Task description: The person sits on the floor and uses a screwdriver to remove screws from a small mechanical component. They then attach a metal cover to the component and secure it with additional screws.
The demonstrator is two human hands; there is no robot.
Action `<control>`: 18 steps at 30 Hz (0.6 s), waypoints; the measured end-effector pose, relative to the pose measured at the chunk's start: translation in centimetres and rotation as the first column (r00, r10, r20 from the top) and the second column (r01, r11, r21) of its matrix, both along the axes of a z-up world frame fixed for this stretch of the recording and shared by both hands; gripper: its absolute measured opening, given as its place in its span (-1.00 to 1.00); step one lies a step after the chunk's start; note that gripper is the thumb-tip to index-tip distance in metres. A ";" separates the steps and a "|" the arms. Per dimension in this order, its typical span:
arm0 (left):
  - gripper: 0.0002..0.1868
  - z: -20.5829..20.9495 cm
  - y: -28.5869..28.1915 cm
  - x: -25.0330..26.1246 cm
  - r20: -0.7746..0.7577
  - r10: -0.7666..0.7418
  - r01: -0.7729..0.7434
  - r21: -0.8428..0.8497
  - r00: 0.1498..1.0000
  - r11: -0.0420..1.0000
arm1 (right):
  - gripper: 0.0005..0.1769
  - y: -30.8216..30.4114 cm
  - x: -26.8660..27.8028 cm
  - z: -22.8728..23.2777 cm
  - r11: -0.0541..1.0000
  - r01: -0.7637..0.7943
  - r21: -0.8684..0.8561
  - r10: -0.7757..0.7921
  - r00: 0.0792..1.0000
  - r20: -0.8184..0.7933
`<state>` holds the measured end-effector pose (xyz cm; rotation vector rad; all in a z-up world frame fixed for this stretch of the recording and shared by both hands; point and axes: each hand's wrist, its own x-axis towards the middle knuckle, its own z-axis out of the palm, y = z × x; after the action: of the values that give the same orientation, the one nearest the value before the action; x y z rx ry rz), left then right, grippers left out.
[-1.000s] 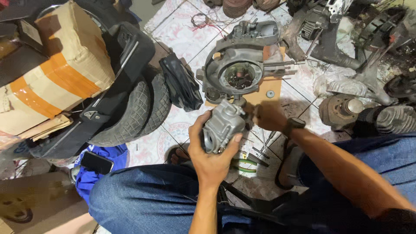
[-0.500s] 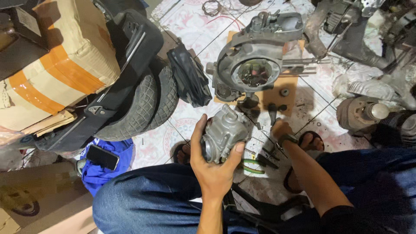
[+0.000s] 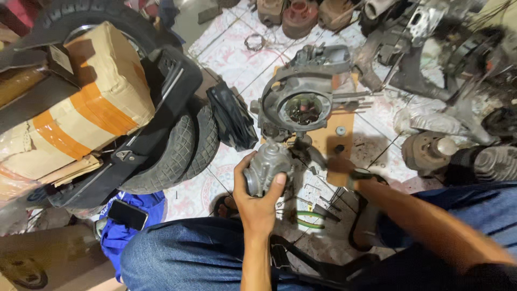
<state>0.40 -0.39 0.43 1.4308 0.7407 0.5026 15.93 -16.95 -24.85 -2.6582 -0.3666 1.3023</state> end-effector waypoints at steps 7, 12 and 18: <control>-0.37 -1.7 0.7 -0.8 0.070 0.023 -0.011 -0.164 0.997 0.986 | -0.84 0.4 -1.4 14.7 0.832 -0.406 0.378 0.234 0.875 0.424; -0.22 -1.1 0.5 -0.7 0.378 -0.086 0.160 -0.171 0.922 0.972 | -0.90 1.0 -3.1 20.8 0.594 -0.465 0.656 -0.030 0.802 0.596; -0.28 -1.7 -0.3 -0.8 0.465 -0.251 0.305 -0.044 0.849 0.951 | -0.83 1.4 -5.6 23.5 0.525 -0.285 0.802 -0.135 0.903 0.409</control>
<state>-0.41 -0.66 -1.24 1.2194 0.1740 0.5310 10.35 -15.54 -1.40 -1.9807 -0.9169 0.2970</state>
